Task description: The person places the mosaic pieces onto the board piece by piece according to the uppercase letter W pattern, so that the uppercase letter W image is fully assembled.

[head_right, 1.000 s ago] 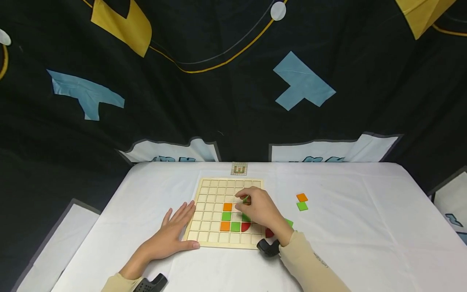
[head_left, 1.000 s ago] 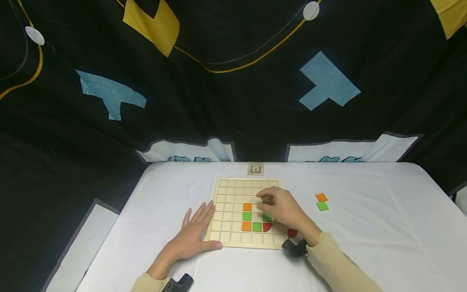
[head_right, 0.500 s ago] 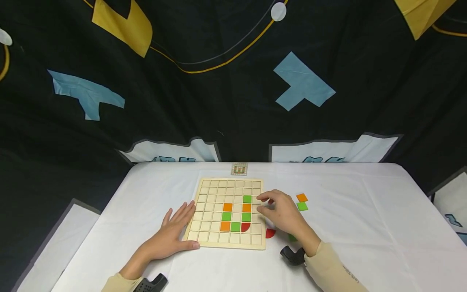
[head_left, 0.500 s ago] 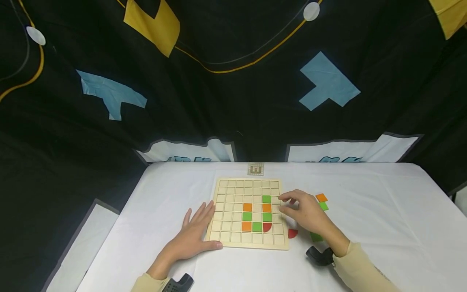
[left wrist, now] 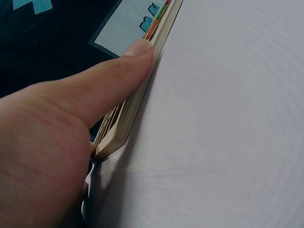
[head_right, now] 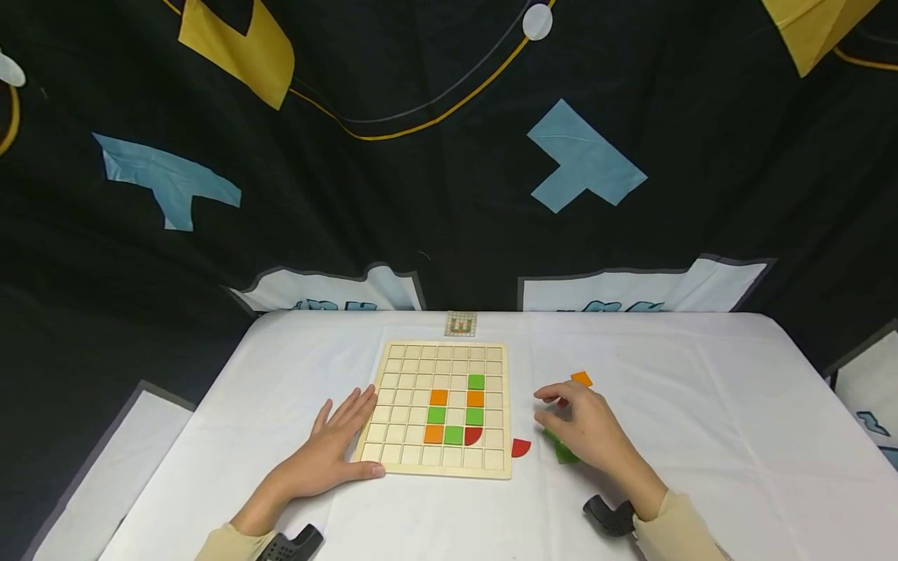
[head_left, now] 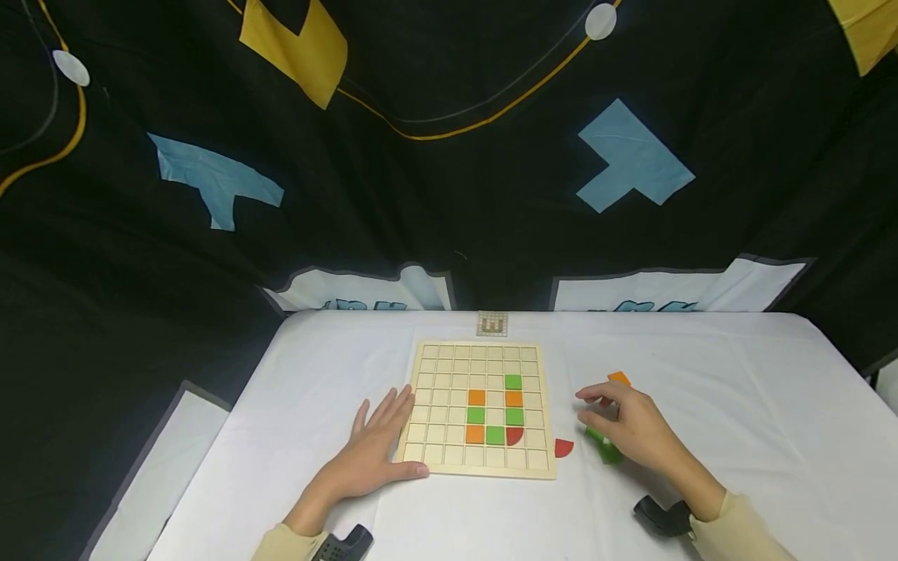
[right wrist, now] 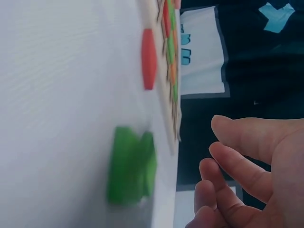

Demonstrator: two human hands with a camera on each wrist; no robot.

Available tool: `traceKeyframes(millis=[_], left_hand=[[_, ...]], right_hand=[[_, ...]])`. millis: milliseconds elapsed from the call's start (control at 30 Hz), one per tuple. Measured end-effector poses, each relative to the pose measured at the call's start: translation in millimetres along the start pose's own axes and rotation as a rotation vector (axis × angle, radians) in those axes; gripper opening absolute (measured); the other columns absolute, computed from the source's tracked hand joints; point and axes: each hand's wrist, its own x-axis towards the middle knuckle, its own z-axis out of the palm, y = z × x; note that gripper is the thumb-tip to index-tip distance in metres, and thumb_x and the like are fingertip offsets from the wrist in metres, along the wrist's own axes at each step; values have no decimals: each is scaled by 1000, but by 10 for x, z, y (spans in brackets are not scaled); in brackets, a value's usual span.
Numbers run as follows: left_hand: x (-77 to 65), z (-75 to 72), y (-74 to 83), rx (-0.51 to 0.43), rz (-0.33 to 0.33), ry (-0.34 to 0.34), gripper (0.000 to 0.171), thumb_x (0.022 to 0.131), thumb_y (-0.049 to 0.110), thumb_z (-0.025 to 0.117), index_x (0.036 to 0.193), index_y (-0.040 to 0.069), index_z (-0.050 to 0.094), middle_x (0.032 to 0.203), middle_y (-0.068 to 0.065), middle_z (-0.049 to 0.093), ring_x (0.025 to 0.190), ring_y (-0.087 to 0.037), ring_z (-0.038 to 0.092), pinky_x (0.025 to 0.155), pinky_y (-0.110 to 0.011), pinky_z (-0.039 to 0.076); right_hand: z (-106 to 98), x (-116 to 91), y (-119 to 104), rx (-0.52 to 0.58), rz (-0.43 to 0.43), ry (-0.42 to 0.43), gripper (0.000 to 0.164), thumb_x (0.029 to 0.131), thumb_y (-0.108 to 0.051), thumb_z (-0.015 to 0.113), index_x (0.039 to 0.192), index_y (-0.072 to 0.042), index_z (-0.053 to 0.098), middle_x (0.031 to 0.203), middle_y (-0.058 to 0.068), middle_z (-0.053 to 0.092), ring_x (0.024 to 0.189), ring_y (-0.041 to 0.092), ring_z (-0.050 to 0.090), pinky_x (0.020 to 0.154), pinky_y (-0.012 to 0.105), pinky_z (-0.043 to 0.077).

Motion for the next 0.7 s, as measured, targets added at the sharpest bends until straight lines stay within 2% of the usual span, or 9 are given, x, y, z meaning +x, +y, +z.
traceKeyframes(millis=[100,300,500,700], left_hand=[[-2,0,-1,5,1,0,115,81,69,68,160,3,18,168,-8,8,155,-32,2,117,-63,-9],[3,2,-3,3,-1,-2,115,81,69,68,160,3,18,168,-8,8,155,-32,2,117,-62,-8],[4,-5,8,3,-9,-2,114,81,68,68,160,2,18,168,-10,9,154,-33,2,117,-63,-9],[1,0,6,2,-10,-4,114,81,68,68,160,2,19,168,-9,9,155,-33,3,117,-62,-9]], right_hand=[[-23,-69,59,-8,1,0,26,86,-17,81,110,-11,75,101,-1,70,88,16,57,71,30,48],[-41,-156,106,-21,74,-24,28,85,-19,82,110,-10,75,103,0,68,88,16,57,73,30,49],[-23,-165,140,-58,163,-80,31,85,-22,81,111,-7,73,106,4,69,90,18,59,76,37,51],[-25,-155,150,-72,203,-121,31,85,-23,81,110,-6,73,104,4,69,90,19,60,78,40,52]])
